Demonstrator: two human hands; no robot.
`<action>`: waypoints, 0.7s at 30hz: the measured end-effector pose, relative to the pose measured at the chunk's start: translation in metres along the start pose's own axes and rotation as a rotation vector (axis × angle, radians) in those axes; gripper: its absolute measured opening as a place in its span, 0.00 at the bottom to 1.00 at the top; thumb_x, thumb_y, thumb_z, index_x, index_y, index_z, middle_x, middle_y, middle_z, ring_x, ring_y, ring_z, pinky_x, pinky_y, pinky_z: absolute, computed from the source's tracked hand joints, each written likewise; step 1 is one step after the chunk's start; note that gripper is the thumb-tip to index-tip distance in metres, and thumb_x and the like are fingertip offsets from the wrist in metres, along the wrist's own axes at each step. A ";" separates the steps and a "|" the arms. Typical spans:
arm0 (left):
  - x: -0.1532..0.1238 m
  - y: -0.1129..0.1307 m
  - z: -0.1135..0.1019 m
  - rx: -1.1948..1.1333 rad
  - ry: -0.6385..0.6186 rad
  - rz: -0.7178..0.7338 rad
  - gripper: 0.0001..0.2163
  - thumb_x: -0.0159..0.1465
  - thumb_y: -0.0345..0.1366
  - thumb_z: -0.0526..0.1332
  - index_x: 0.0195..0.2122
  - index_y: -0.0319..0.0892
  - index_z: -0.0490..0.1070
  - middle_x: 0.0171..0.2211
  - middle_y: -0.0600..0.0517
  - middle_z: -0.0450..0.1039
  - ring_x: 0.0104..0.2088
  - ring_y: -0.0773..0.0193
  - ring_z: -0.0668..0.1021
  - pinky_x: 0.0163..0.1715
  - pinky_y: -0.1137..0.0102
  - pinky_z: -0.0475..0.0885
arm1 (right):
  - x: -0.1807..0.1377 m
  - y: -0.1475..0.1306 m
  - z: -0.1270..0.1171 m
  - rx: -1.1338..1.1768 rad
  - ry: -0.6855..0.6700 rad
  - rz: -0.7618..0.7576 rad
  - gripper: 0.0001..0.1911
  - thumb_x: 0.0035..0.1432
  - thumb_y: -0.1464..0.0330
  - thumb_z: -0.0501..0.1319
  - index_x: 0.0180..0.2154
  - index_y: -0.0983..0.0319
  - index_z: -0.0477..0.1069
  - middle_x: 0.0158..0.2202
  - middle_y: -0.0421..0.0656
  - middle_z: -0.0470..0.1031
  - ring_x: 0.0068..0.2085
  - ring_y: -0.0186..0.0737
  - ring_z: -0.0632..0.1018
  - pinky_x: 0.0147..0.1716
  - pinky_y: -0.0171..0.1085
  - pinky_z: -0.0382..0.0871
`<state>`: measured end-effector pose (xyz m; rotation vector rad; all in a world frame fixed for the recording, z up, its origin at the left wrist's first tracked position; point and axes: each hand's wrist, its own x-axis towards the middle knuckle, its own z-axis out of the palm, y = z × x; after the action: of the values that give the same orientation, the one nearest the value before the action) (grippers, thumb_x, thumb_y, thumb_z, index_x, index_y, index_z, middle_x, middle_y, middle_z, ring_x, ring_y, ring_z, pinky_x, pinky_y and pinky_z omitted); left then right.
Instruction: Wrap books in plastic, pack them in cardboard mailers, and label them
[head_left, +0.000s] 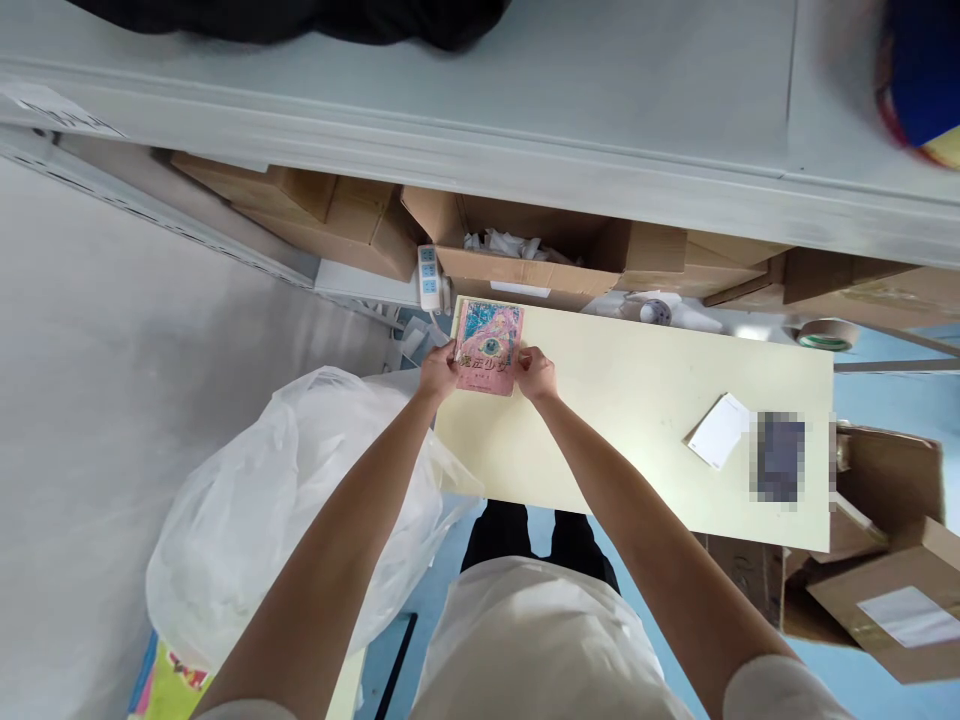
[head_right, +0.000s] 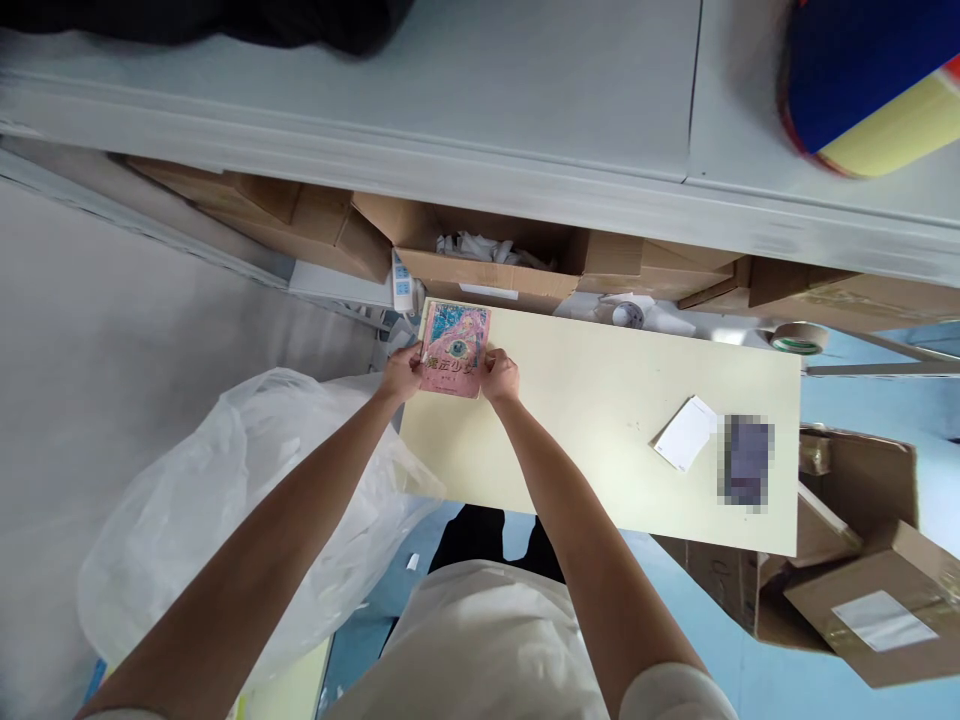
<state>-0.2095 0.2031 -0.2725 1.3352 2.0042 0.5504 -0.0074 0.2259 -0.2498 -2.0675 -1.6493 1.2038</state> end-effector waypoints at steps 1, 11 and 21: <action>0.000 0.000 0.000 0.000 0.001 0.000 0.24 0.53 0.24 0.58 0.52 0.43 0.73 0.32 0.50 0.70 0.33 0.62 0.75 0.44 0.66 0.69 | -0.001 0.001 -0.001 0.019 -0.003 0.004 0.12 0.55 0.70 0.59 0.43 0.60 0.69 0.36 0.45 0.78 0.38 0.40 0.77 0.40 0.37 0.69; -0.013 0.016 -0.012 -0.021 0.008 0.053 0.23 0.55 0.28 0.59 0.53 0.41 0.70 0.38 0.46 0.73 0.35 0.60 0.76 0.45 0.63 0.71 | -0.019 0.012 -0.028 0.140 -0.031 0.025 0.12 0.54 0.73 0.56 0.42 0.59 0.70 0.37 0.43 0.76 0.35 0.37 0.77 0.36 0.36 0.71; -0.038 0.071 -0.019 -0.079 -0.229 0.189 0.13 0.52 0.37 0.65 0.39 0.39 0.76 0.33 0.45 0.77 0.35 0.57 0.79 0.38 0.66 0.73 | -0.103 0.058 -0.122 0.289 -0.144 -0.015 0.09 0.48 0.68 0.60 0.35 0.60 0.71 0.28 0.37 0.71 0.23 0.29 0.74 0.21 0.30 0.64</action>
<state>-0.1675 0.1959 -0.2013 1.4765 1.6679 0.5307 0.1177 0.1507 -0.1632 -1.8271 -1.4431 1.5167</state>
